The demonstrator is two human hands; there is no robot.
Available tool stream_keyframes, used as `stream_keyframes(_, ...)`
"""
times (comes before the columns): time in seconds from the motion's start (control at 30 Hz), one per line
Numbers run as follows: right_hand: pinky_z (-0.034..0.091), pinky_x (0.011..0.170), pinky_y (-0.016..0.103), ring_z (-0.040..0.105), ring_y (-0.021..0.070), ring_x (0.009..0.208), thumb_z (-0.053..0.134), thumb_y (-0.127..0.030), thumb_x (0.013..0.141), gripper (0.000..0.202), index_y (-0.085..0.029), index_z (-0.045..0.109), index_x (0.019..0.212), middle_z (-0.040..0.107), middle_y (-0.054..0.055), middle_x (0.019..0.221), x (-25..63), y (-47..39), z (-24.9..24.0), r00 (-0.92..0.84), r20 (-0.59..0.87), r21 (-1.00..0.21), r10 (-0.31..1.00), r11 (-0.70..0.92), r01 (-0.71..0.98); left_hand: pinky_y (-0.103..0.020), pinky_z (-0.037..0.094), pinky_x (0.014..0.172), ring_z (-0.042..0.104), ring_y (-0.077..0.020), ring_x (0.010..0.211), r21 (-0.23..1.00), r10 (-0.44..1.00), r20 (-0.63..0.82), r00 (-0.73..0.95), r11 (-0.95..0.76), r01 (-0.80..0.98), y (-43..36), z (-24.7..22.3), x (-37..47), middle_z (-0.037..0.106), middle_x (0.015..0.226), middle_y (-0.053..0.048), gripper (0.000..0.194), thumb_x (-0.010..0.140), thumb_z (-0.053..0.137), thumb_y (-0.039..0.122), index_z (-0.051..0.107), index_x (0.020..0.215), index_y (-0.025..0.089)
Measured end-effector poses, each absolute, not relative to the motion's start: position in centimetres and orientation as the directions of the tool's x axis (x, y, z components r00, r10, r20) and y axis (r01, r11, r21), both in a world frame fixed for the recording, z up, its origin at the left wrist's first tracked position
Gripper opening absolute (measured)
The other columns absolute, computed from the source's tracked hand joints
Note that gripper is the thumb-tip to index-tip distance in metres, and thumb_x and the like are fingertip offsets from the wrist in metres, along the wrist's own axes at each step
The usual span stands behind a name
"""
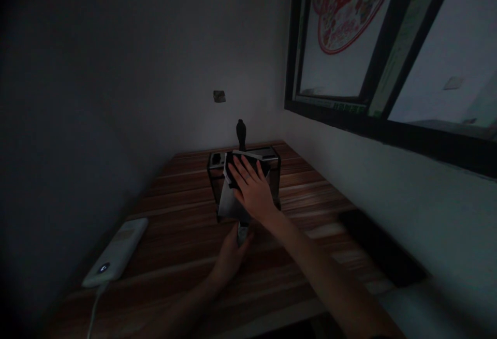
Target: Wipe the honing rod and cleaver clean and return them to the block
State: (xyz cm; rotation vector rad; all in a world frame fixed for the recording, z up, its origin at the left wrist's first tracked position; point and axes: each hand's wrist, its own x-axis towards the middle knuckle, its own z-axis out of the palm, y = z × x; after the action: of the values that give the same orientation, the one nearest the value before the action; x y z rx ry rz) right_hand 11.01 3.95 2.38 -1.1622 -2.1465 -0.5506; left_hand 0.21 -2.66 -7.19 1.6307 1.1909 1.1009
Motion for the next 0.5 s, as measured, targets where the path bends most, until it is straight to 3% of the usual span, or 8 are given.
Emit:
stream_keyframes(0.33,0.012,0.107,0.049,0.008,0.0211,0.134,0.041,-0.02,0.083,0.06,-0.019,0.019,0.138,0.017,0.004,0.146,10.1,0.3,-1.2,-0.504,0.596,0.057,0.624,0.594,0.803,-0.031,0.044,0.083,0.058,-0.0204,0.095,0.958,0.97,0.18,0.166,-0.211,0.194,-2.3,-8.2,0.2,0.063,0.106,-0.013,0.033,0.074,0.051,0.016,0.053,0.106,0.01)
stream_keyframes(0.5,0.012,0.107,0.049,0.009,0.0211,0.134,0.042,-0.022,0.083,0.059,-0.02,0.021,0.138,0.016,0.003,0.146,10.1,-1.2,-2.5,-0.549,0.541,0.038,0.637,0.633,0.773,-0.035,0.045,0.085,0.057,-0.023,0.099,0.96,0.959,0.211,0.19,-0.239,0.144,-2.6,-8.6,-0.1,0.064,0.106,-0.014,0.029,0.071,0.049,0.012,0.059,0.098,0.01)
